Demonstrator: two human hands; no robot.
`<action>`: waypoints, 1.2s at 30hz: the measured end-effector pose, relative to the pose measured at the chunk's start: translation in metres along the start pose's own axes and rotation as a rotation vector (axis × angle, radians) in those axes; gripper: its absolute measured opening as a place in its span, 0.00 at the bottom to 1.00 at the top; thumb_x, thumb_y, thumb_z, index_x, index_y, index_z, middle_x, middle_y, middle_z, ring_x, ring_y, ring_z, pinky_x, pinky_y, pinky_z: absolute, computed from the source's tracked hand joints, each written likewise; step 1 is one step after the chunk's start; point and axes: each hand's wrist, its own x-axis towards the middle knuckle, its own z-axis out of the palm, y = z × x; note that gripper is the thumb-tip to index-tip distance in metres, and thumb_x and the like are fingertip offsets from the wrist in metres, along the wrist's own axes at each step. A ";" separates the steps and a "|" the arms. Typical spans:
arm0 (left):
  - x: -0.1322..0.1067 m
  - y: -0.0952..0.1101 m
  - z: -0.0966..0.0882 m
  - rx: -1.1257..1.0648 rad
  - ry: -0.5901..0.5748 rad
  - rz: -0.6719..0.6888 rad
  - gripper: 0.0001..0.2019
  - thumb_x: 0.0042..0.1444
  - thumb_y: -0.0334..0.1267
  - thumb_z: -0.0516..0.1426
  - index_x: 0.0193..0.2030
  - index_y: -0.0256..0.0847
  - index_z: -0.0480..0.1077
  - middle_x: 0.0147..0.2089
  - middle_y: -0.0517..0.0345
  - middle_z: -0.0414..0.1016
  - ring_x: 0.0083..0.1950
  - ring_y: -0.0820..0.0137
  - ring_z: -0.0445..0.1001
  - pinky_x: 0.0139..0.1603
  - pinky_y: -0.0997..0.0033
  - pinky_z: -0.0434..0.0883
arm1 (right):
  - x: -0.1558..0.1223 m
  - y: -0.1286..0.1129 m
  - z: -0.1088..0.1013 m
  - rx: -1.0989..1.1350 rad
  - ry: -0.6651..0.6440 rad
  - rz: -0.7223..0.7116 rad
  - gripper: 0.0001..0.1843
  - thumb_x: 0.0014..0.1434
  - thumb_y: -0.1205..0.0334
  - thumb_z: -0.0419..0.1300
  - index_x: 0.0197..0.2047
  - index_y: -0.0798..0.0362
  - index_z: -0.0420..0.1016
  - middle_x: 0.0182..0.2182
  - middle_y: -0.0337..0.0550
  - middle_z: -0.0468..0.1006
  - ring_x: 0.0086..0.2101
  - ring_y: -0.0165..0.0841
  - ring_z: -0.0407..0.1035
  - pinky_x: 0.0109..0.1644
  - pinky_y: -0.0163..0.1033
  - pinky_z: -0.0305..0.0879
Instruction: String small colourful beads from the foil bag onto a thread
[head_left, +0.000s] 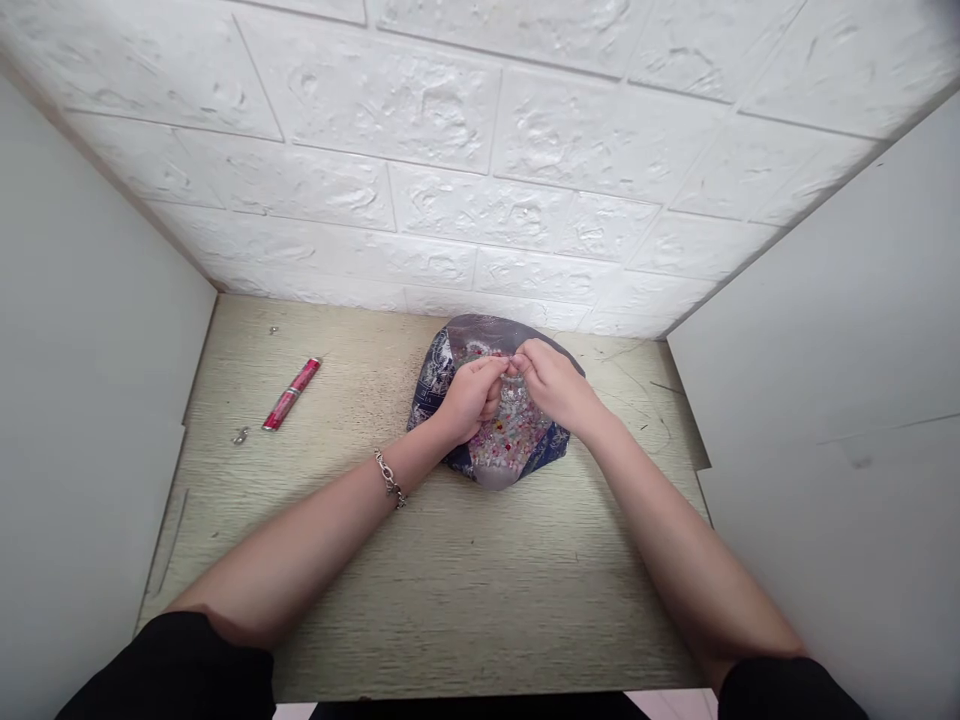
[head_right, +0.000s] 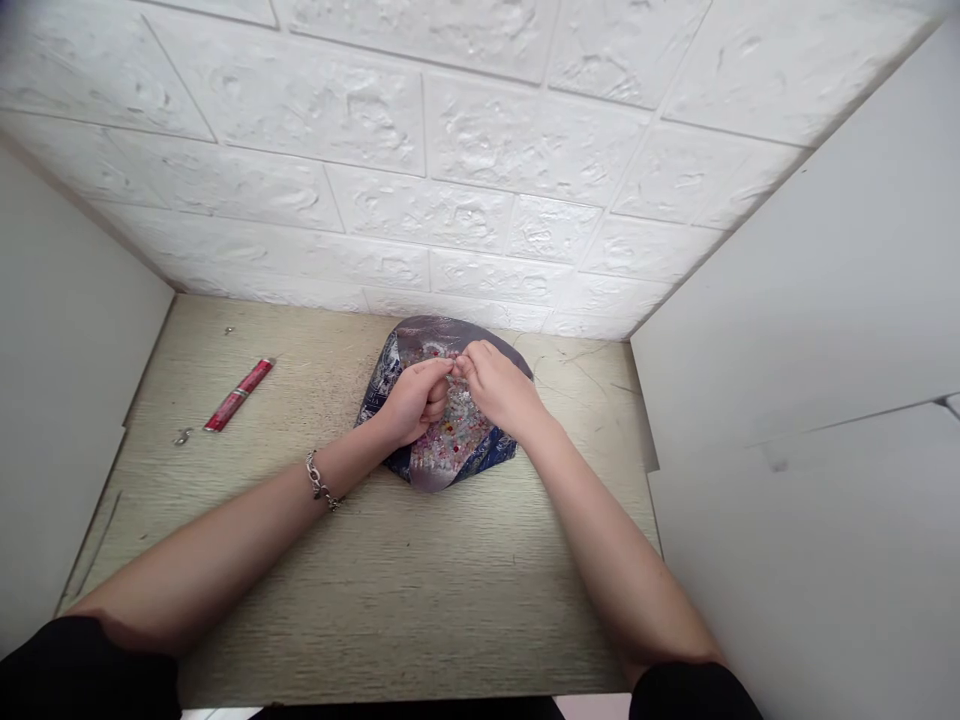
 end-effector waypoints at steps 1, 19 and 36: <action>0.000 0.000 0.000 0.014 -0.014 -0.004 0.08 0.49 0.40 0.52 0.26 0.38 0.63 0.11 0.72 0.44 0.10 0.85 0.41 0.11 0.82 0.39 | 0.001 0.001 -0.001 0.092 0.021 -0.001 0.14 0.60 0.58 0.40 0.30 0.54 0.60 0.30 0.41 0.67 0.33 0.28 0.62 0.38 0.34 0.57; 0.003 -0.004 -0.004 0.133 -0.084 -0.063 0.09 0.46 0.41 0.56 0.28 0.36 0.68 0.10 0.72 0.47 0.10 0.86 0.42 0.12 0.81 0.38 | -0.001 0.025 -0.021 1.017 -0.332 0.295 0.09 0.46 0.62 0.58 0.33 0.55 0.69 0.29 0.38 0.70 0.28 0.22 0.64 0.37 0.33 0.65; 0.002 -0.006 -0.005 0.190 -0.140 -0.034 0.07 0.46 0.39 0.55 0.26 0.36 0.68 0.10 0.71 0.47 0.11 0.85 0.42 0.12 0.81 0.39 | -0.001 0.028 -0.017 0.982 -0.343 0.258 0.12 0.50 0.57 0.56 0.35 0.56 0.70 0.26 0.39 0.71 0.29 0.25 0.65 0.40 0.36 0.64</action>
